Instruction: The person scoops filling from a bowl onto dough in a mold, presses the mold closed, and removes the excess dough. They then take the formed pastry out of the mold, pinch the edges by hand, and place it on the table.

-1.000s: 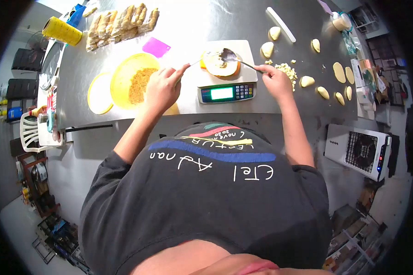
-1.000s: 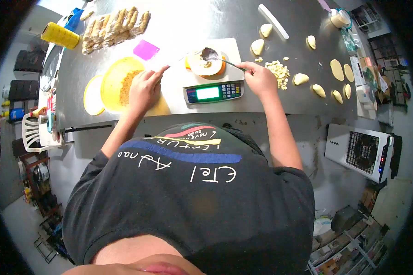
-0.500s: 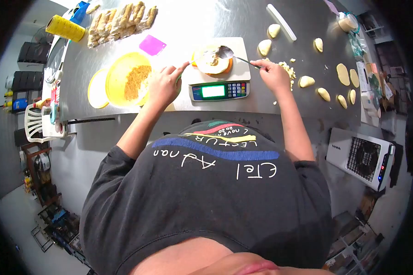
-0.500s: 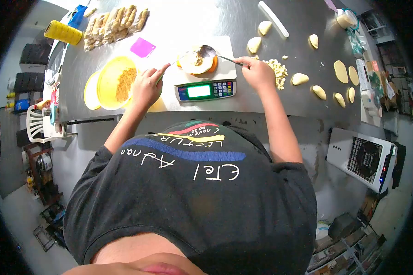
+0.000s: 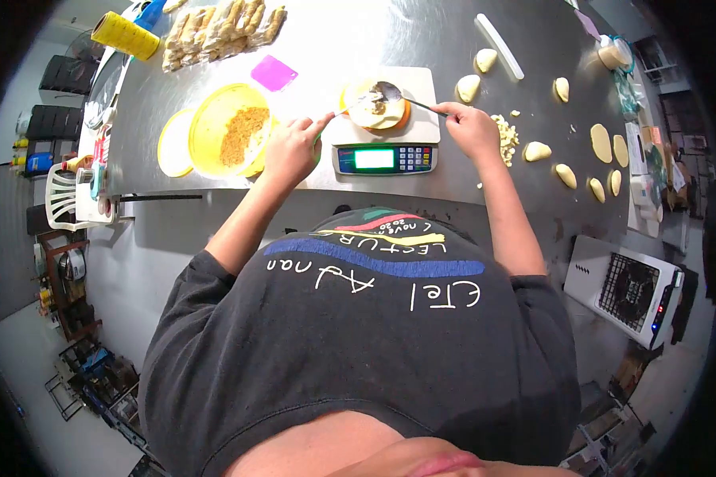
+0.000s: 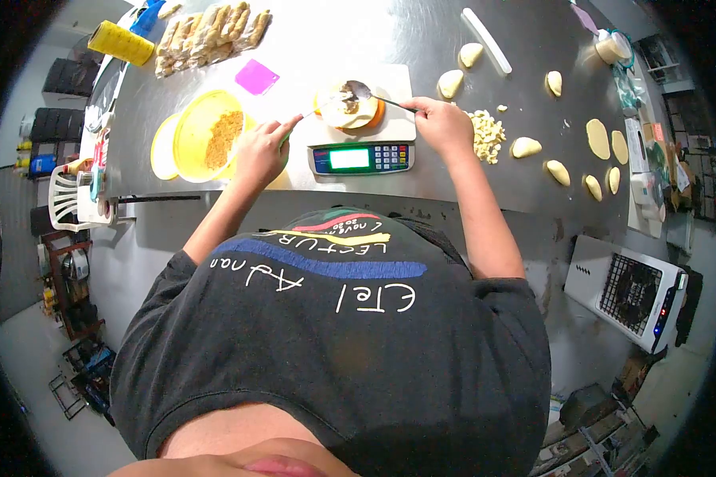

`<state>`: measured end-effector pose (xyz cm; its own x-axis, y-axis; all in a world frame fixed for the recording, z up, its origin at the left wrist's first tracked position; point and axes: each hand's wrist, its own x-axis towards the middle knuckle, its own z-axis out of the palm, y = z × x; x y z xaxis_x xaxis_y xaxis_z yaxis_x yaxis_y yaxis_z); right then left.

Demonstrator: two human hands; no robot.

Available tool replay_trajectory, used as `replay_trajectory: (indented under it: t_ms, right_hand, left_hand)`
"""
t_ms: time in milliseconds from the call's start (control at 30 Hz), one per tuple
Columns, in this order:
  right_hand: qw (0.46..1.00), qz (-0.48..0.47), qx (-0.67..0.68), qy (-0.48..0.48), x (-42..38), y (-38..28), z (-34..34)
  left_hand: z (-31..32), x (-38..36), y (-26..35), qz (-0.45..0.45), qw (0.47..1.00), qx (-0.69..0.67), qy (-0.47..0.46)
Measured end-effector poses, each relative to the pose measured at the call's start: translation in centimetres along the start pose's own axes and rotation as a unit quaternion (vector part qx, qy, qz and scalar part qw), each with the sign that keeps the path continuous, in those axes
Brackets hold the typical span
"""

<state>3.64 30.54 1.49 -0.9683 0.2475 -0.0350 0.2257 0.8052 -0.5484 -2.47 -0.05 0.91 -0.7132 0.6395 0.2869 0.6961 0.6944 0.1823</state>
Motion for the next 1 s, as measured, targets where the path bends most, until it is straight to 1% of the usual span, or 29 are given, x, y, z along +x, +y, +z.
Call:
replay_trajectory:
  t_ms: [167, 233, 300, 333, 400, 433, 500, 533, 600, 667, 700, 767, 833, 900, 1000]
  right_hand:
    - [0.999, 0.033, -0.003, 0.017, 0.1, -0.1, 0.3]
    - [0.999, 0.025, 0.005, 0.026, 0.2, 0.3, 0.4]
    - [0.999, 0.017, 0.013, 0.035, 0.1, 0.6, 0.3]
    - [0.999, 0.028, 0.011, 0.033, 0.0, 0.6, 0.2]
    - [0.999, 0.039, 0.009, 0.031, -0.1, 0.8, 0.1]
    - [0.998, 0.038, 0.011, 0.038, -0.2, 0.8, 0.1]
    - [0.998, 0.037, 0.013, 0.046, -0.4, 0.7, 0.0]
    - [0.998, 0.044, 0.023, 0.045, -0.6, 0.5, -0.2]
    - [0.997, 0.051, 0.032, 0.045, -0.7, 0.5, -0.2]
    - [0.998, 0.007, 0.029, 0.063, -0.7, 1.2, 0.4]
    - [0.998, 0.007, 0.029, 0.063, -0.8, 1.4, 0.8]
    - [0.991, -0.064, 0.060, 0.105, -0.8, 1.7, 1.3]
    - [0.992, -0.060, 0.046, 0.096, -1.0, 1.3, 1.3]
    - [0.994, -0.057, 0.032, 0.088, -1.0, 1.3, 1.4]
    - [0.991, -0.078, 0.047, 0.096, -0.9, 1.4, 1.8]
  left_hand:
    - [0.1, -0.1, -0.1, -0.024, 0.999, -0.027, -0.006]
    - [0.0, -0.1, -0.2, -0.037, 0.998, -0.041, -0.013]
    - [0.0, 0.0, -0.2, -0.097, 0.992, -0.075, -0.025]
    - [-0.1, 0.1, -0.1, -0.096, 0.992, -0.075, -0.025]
    - [-0.3, 0.2, 0.0, -0.142, 0.982, -0.124, -0.028]
    - [-0.2, 0.3, -0.1, -0.142, 0.982, -0.125, -0.028]
    - [0.2, 0.5, -0.4, -0.207, 0.962, -0.165, -0.063]
    - [0.2, 0.6, -0.4, -0.207, 0.962, -0.165, -0.063]
    - [0.1, 0.9, -0.4, -0.241, 0.946, -0.191, -0.104]
    - [1.0, 0.8, -1.0, -0.251, 0.938, -0.216, -0.104]
    - [1.1, 0.8, -1.0, -0.263, 0.929, -0.241, -0.104]
    - [0.9, 0.9, -1.0, -0.273, 0.923, -0.247, -0.114]
    - [0.7, 1.1, -0.8, -0.285, 0.916, -0.253, -0.124]
    - [0.6, 1.2, -0.8, -0.294, 0.897, -0.307, -0.119]
    - [0.7, 1.2, -0.9, -0.284, 0.896, -0.323, -0.113]
